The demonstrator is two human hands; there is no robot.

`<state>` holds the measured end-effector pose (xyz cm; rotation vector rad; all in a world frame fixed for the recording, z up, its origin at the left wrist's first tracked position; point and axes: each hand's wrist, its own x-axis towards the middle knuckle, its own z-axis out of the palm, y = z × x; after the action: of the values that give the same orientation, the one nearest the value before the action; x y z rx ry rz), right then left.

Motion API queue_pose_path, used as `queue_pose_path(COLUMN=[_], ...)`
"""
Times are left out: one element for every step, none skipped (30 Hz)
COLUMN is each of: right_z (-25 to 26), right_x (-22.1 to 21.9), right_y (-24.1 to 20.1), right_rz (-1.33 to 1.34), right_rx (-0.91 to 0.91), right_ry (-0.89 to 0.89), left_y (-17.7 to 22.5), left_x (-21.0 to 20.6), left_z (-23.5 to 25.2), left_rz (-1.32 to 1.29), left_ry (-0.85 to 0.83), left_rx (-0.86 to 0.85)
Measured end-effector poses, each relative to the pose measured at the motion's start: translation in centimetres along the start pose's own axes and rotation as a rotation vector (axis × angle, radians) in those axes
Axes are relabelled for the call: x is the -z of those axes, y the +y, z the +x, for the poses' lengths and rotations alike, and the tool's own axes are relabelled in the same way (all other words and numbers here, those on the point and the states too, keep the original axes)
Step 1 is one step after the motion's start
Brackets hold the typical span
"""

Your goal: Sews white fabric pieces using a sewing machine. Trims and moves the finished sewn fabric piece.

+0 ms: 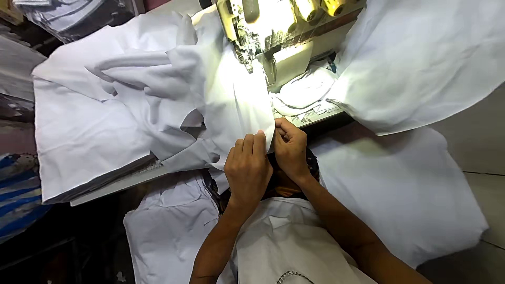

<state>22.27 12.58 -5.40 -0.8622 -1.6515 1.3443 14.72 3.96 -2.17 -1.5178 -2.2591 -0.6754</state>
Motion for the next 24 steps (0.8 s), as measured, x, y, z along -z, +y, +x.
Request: queue_pose_path(right_z=[-0.1,-0.3,-0.4,-0.5,-0.5,-0.5,-0.5,-0.5,-0.5,-0.4,-0.4,-0.4,-0.3,-0.3,-0.3,-0.2,-0.1,0.0,0.0,0.1,0.2,0.2,0.3,0.4], right_x=[0.0,0.0,-0.1,-0.1,-0.1,-0.1,-0.2,-0.2,-0.2,-0.1,-0.1,-0.1,0.0,0.0,0.0,0.0,0.0,0.0,0.0,0.0,0.1,0.1,0.2,0.3], right_y=[0.1,0.1,0.2,0.2,0.3,0.3,0.3,0.3,0.2,0.2,0.1,0.1,0.1,0.1,0.1,0.1,0.0,0.0,-0.1,-0.2,-0.2,-0.2,-0.2,-0.1], right_rz=[0.000,0.004,0.007,0.014,0.019,0.020,0.018,0.012,0.003,-0.004,-0.007,-0.009,-0.010,-0.010,-0.013,-0.014,-0.013,-0.011,-0.010,-0.006,-0.004,-0.003,-0.009,-0.021], right_rx=[-0.001,-0.005,-0.008,-0.008,-0.007,-0.004,-0.001,0.003,0.005,0.008,0.010,0.013,0.016,0.018,0.022,0.029,0.034,0.034,0.032,0.029,0.026,0.024,0.023,0.025], right_ry=[-0.001,-0.003,-0.005,-0.007,-0.010,-0.012,-0.013,-0.010,-0.009,-0.008,-0.008,-0.008,-0.007,-0.004,-0.002,0.000,0.001,-0.001,-0.003,-0.004,-0.006,-0.006,-0.005,-0.006], left_y=[0.0,0.1,0.2,0.3,0.3,0.3,0.3,0.2,0.2,0.2,0.2,0.3,0.4,0.4,0.5,0.5,0.6,0.7,0.8,0.9,0.9,0.9,0.7,0.2], left_x=[-0.1,-0.2,-0.2,-0.3,-0.3,-0.4,-0.4,-0.4,-0.3,-0.3,-0.3,-0.3,-0.3,-0.3,-0.3,-0.3,-0.4,-0.4,-0.5,-0.5,-0.5,-0.5,-0.3,0.0], left_z=[-0.3,-0.5,-0.8,-1.0,-1.2,-1.4,-1.5,-1.5,-1.4,-1.4,-1.3,-1.1,-1.0,-0.9,-0.8,-0.7,-0.6,-0.5,-0.4,-0.3,-0.3,-0.2,-0.3,-0.3], left_rz=[-0.008,-0.021,-0.036,-0.050,-0.066,-0.080,-0.090,-0.094,-0.099,-0.103,-0.107,-0.110,-0.111,-0.109,-0.109,-0.113,-0.116,-0.113,-0.105,-0.097,-0.092,-0.095,-0.119,-0.174], left_ry=[-0.001,-0.004,-0.005,-0.007,-0.007,-0.005,-0.004,-0.004,-0.006,-0.007,-0.003,0.004,0.008,0.010,0.012,0.015,0.018,0.026,0.032,0.035,0.038,0.032,0.013,-0.025], left_rx=[0.001,0.004,0.004,0.006,0.006,0.005,0.004,0.002,0.002,0.001,-0.001,-0.003,-0.005,-0.007,-0.009,-0.009,-0.009,-0.009,-0.008,-0.008,-0.012,-0.024,-0.049,-0.088])
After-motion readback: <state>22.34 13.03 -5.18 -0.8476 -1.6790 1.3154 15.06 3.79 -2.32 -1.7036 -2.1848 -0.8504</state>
